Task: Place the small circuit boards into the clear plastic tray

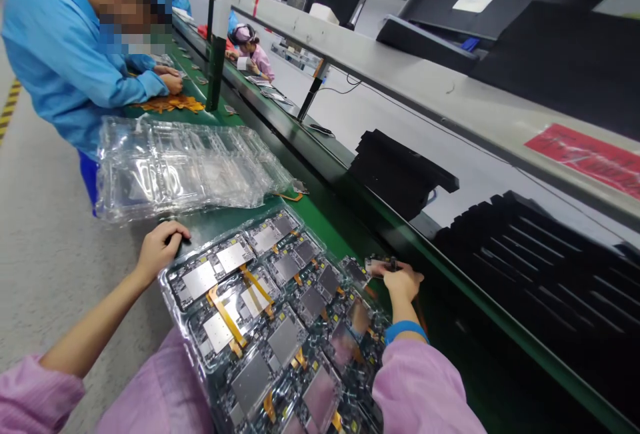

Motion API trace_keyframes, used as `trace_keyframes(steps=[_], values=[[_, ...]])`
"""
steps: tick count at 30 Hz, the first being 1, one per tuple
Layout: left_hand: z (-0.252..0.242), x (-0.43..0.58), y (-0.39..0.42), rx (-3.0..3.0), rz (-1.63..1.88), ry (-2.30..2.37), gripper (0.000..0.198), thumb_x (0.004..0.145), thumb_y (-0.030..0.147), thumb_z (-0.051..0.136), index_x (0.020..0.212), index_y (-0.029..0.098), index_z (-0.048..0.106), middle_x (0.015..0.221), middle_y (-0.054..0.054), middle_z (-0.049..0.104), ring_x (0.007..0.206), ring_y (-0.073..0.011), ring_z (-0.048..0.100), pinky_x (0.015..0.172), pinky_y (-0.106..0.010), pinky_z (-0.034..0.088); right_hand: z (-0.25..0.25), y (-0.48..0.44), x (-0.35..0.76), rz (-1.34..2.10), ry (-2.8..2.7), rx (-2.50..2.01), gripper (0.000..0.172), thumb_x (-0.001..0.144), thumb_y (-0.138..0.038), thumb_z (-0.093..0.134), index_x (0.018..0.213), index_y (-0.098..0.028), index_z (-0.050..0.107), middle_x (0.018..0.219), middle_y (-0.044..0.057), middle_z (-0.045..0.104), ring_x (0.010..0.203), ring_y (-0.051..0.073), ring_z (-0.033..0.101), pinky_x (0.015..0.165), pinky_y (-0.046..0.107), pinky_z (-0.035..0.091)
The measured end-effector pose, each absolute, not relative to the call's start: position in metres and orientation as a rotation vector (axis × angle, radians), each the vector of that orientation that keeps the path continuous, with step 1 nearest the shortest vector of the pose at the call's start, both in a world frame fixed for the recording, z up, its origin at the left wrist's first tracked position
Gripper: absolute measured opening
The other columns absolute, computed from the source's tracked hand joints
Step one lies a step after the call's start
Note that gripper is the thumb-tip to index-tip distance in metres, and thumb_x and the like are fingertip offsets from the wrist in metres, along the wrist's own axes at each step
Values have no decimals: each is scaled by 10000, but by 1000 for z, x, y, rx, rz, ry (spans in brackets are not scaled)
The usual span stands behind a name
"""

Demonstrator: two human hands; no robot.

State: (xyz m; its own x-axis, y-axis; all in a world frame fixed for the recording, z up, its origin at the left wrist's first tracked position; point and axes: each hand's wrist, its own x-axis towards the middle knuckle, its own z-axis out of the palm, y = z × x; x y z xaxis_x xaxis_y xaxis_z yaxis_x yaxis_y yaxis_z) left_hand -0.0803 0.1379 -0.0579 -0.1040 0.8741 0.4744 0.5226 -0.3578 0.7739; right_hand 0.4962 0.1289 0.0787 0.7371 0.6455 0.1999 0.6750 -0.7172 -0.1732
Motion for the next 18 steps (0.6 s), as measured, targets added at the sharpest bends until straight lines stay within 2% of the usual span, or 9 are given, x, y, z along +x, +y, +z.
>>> trace_keyframes(steps=[2, 5, 10, 15, 18], values=[[-56, -80, 138, 1831, 1452, 1537, 234, 872, 231, 439, 744, 200, 632, 812, -25, 657, 813, -183, 602, 807, -300, 437, 77, 123, 494, -268, -1130, -2527, 440, 848, -316, 692, 1241, -123, 649, 1297, 212, 500, 1101, 308, 593, 958, 379, 497], [-53, -79, 139, 1824, 1466, 1540, 239, 865, 233, 438, 730, 201, 633, 795, -25, 653, 799, -183, 598, 798, -299, 440, 72, 116, 493, -362, -1233, -2297, 390, 842, -304, 638, 1183, -121, 684, 1249, 173, 547, 1092, 277, 580, 973, 347, 469], [-51, -78, 138, 1806, 1473, 1539, 248, 864, 238, 432, 719, 204, 630, 773, -26, 643, 793, -185, 594, 793, -300, 441, 78, 107, 494, -396, -1541, -1941, 371, 846, -427, 521, 951, -156, 753, 981, 113, 687, 860, 280, 620, 791, 378, 483], [-51, -78, 139, 1812, 1492, 1516, 240, 863, 216, 437, 726, 205, 634, 772, -22, 647, 789, -183, 589, 781, -303, 438, 144, 94, 457, -586, -1714, -1917, 452, 885, -535, 451, 837, -201, 751, 839, 98, 709, 785, 301, 611, 693, 389, 435], [-50, -79, 139, 1818, 1497, 1529, 235, 853, 198, 438, 724, 204, 635, 774, -22, 649, 792, -182, 591, 785, -304, 441, 197, 79, 403, -419, -1682, -1799, 420, 839, -597, 568, 845, -214, 740, 770, 70, 696, 704, 267, 629, 701, 382, 473]])
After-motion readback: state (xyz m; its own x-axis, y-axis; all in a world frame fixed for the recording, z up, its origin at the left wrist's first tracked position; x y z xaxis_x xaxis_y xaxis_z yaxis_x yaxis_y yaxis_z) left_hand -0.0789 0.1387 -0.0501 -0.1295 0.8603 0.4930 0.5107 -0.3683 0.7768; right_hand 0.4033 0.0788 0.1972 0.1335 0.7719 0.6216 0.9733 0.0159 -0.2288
